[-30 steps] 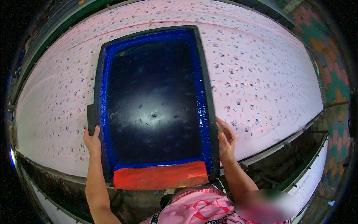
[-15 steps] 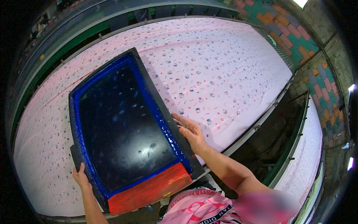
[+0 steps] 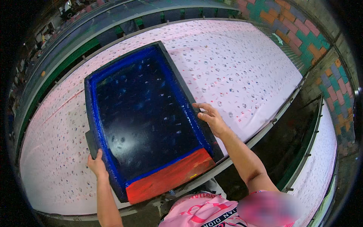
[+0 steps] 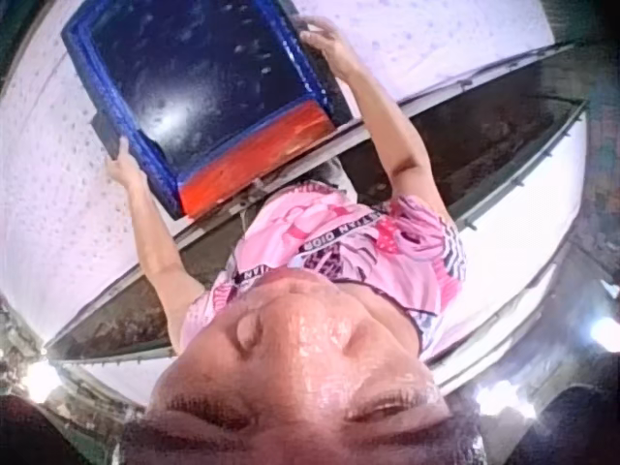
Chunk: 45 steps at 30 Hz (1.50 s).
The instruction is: The person repeatedly places a screen printing frame onto a moving fabric roll and uses a red squeegee to pull ink across the screen, imprinting a pattern onto the fabric. The process is repeated continuously as the fabric advances.
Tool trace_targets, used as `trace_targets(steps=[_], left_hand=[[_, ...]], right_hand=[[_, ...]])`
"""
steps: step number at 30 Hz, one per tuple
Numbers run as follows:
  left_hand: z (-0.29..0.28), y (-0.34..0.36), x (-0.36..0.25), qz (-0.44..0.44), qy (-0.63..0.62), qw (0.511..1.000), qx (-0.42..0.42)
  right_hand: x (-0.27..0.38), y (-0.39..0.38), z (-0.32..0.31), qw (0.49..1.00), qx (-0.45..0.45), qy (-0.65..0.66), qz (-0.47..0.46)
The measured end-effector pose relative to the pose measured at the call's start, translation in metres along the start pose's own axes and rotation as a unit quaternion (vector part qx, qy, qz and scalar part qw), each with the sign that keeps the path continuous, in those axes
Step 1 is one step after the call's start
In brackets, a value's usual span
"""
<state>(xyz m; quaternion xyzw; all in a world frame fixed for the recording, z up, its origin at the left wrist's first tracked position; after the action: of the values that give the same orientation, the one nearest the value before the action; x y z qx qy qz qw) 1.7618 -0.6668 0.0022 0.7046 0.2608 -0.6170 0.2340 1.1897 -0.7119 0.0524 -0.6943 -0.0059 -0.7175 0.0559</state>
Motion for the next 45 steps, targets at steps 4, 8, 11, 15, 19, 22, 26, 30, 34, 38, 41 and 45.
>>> trace_targets(steps=[4,8,11,15,19,22,26,30,34,38,41,45], left_hand=[[0.093,-0.064,-0.008,0.002,-0.037,0.999,0.016],[0.165,-0.121,-0.021,0.035,0.027,0.999,0.006],[0.196,-0.148,-0.015,0.013,0.010,1.000,0.010],[0.226,-0.170,-0.012,0.018,0.011,1.000,0.003],[0.247,-0.184,-0.019,0.007,0.003,1.000,0.006],[0.258,-0.192,-0.024,-0.001,0.013,1.000,0.009],[0.262,-0.194,-0.019,-0.006,0.001,1.000,0.023],[0.268,-0.195,-0.017,-0.007,0.003,1.000,0.016],[0.266,-0.190,-0.009,-0.031,0.002,0.999,0.041],[0.266,-0.194,-0.012,-0.019,0.048,0.998,0.033],[0.273,-0.193,-0.010,0.011,0.087,0.996,0.022],[0.268,-0.188,0.005,0.019,0.107,0.994,0.014]], right_hand=[[-0.010,0.001,-0.104,0.997,-0.063,-0.009,0.032],[-0.016,-0.003,-0.185,0.993,-0.094,0.058,0.043],[-0.010,-0.007,-0.221,0.994,-0.099,0.043,0.037],[-0.010,-0.006,-0.259,0.994,-0.100,0.047,0.027],[-0.025,0.000,-0.294,0.994,-0.090,0.048,0.023],[-0.031,0.007,-0.305,0.993,-0.114,0.023,-0.007],[-0.020,0.004,-0.311,0.995,-0.078,0.060,0.023],[-0.022,0.003,-0.322,0.995,-0.054,0.070,0.047],[-0.014,-0.009,-0.304,0.960,-0.077,-0.268,-0.037],[0.019,-0.055,-0.251,0.845,0.044,-0.509,-0.158],[0.017,-0.101,-0.220,0.831,0.300,-0.440,-0.163],[0.019,-0.135,-0.174,0.711,0.349,-0.575,-0.205]])
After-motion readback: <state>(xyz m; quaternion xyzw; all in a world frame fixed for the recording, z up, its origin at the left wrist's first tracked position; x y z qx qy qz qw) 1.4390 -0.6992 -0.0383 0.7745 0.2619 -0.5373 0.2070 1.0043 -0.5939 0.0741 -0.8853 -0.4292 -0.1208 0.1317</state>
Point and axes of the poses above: each hand's wrist, its own y-axis towards the middle knuckle, its own z-axis out of the palm, x = y × z, the point moved 1 cm from there along y, towards the middle knuckle, and after that the axes turned 6 degrees about -y, right-handed, at the moved point
